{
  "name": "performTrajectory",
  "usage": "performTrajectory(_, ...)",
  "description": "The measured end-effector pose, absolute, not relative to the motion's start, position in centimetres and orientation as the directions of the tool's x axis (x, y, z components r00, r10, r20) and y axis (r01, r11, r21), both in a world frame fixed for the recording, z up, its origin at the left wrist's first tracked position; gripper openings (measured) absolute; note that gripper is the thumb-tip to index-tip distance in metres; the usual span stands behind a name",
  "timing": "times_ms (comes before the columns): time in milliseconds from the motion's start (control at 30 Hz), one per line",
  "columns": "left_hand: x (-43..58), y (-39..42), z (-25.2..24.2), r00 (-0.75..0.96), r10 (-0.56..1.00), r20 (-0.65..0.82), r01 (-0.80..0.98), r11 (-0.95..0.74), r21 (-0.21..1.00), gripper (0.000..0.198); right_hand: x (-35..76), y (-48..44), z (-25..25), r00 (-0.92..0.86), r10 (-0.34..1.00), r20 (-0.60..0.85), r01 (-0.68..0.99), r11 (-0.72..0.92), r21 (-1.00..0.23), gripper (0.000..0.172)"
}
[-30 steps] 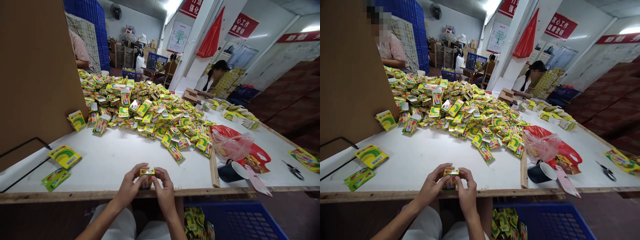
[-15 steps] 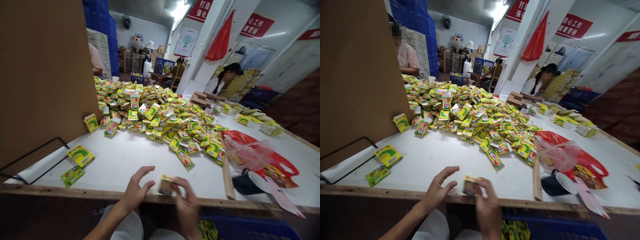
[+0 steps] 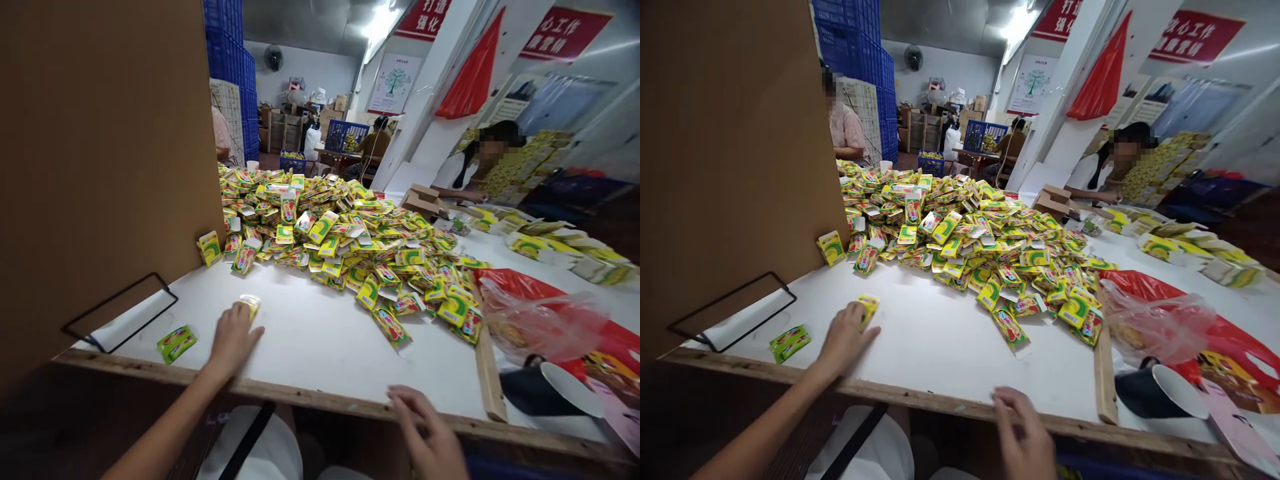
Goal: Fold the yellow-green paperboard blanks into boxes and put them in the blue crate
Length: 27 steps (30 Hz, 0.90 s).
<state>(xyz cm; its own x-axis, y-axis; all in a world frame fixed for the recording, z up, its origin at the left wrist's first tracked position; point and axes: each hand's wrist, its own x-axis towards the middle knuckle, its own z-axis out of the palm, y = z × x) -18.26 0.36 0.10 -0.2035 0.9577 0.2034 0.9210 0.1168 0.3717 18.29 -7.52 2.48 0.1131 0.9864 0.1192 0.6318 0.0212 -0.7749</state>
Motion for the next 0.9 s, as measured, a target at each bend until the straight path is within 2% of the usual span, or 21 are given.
performTrajectory(67,-14.9,0.2,0.2,-0.101,0.972,0.213,0.776,-0.057,0.629,0.021,13.7,-6.2,2.5,0.094,0.988,0.123,0.495,0.061,-0.867,0.028)
performTrajectory(133,-12.2,-0.4,0.4,-0.032,0.984,0.177,0.463,-0.142,0.875,0.022,10.2,-5.1,2.2,0.120,0.985,0.120,0.352,0.071,-0.933,0.025)
performTrajectory(167,-11.0,-0.7,0.6,0.008,0.989,0.149,0.277,-0.146,0.950,0.024,8.9,-4.6,1.9,0.122,0.985,0.119,0.272,0.082,-0.959,0.024)
performTrajectory(233,-9.1,-1.5,0.8,0.100,0.990,0.103,-0.026,-0.101,0.995,0.026,7.3,-3.8,0.9,0.105,0.988,0.116,0.120,0.103,-0.987,0.024)
performTrajectory(300,-7.7,-2.1,0.9,0.155,0.984,0.083,-0.160,-0.058,0.985,0.026,6.6,-3.0,-0.1,0.116,0.987,0.115,0.033,0.112,-0.993,0.022)
performTrajectory(467,-7.0,-2.1,0.5,0.129,0.991,0.045,-0.163,-0.024,0.986,0.031,7.1,-2.0,-1.2,0.210,0.965,0.154,0.104,0.134,-0.985,0.018)
performTrajectory(667,-8.4,-1.4,0.7,0.293,0.955,0.057,-0.105,-0.027,0.994,0.037,8.2,-1.5,-0.9,0.033,0.981,0.191,0.179,0.183,-0.967,0.021)
performTrajectory(833,-9.5,-0.3,0.5,0.355,0.934,0.035,-0.087,-0.004,0.996,0.024,8.5,-0.5,-0.2,-0.131,0.976,0.172,0.195,0.195,-0.961,0.009)
performTrajectory(900,-9.6,0.3,0.3,0.369,0.929,0.019,-0.081,0.012,0.997,0.022,8.4,0.0,0.1,-0.154,0.972,0.178,0.234,0.211,-0.949,0.012)
